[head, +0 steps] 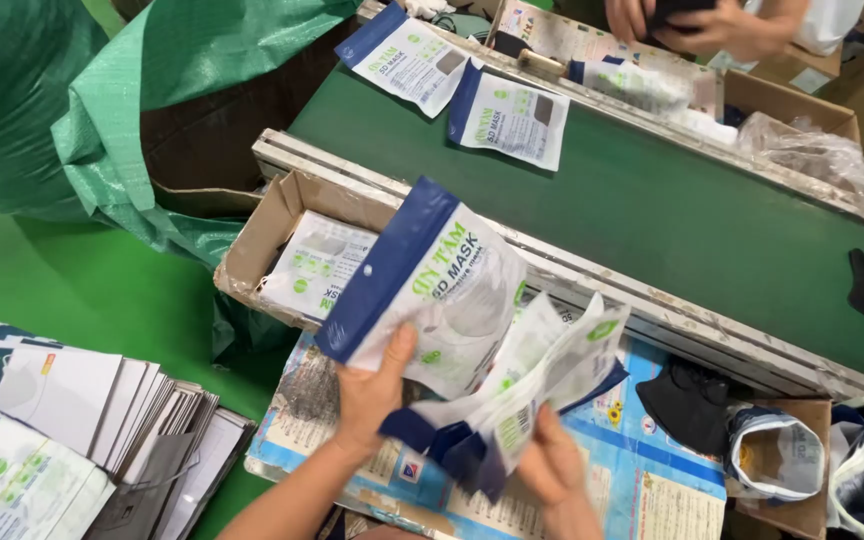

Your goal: Sorting, folding, and packaging face masks and fabric items into pouches on a conveyor belt line.

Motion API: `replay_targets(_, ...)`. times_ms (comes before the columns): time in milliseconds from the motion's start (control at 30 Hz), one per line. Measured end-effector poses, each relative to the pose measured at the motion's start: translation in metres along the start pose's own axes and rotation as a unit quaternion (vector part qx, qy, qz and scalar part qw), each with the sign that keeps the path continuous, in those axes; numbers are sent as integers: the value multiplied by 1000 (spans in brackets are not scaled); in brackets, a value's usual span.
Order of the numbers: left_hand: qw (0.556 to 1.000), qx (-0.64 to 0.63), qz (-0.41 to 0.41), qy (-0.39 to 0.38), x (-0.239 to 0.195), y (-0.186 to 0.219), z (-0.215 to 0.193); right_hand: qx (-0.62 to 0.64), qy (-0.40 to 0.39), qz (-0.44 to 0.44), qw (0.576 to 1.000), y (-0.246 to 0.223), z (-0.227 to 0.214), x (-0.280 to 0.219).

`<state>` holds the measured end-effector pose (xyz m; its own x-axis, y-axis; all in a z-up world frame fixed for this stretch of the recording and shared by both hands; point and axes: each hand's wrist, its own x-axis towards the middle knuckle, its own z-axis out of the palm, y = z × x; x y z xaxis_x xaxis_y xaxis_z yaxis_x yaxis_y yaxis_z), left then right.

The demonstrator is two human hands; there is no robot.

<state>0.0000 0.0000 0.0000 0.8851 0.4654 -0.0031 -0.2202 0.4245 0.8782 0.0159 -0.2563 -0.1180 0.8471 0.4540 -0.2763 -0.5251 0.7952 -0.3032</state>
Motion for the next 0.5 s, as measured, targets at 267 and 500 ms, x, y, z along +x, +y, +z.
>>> replay_targets(267,915,224,165,-291,-98,-120,-34,-89,98,-41,990,33,-86,-48)
replay_targets(500,779,372,3,-504,-9,-54,-83,-373,153,-198,894,-100,-3,-59)
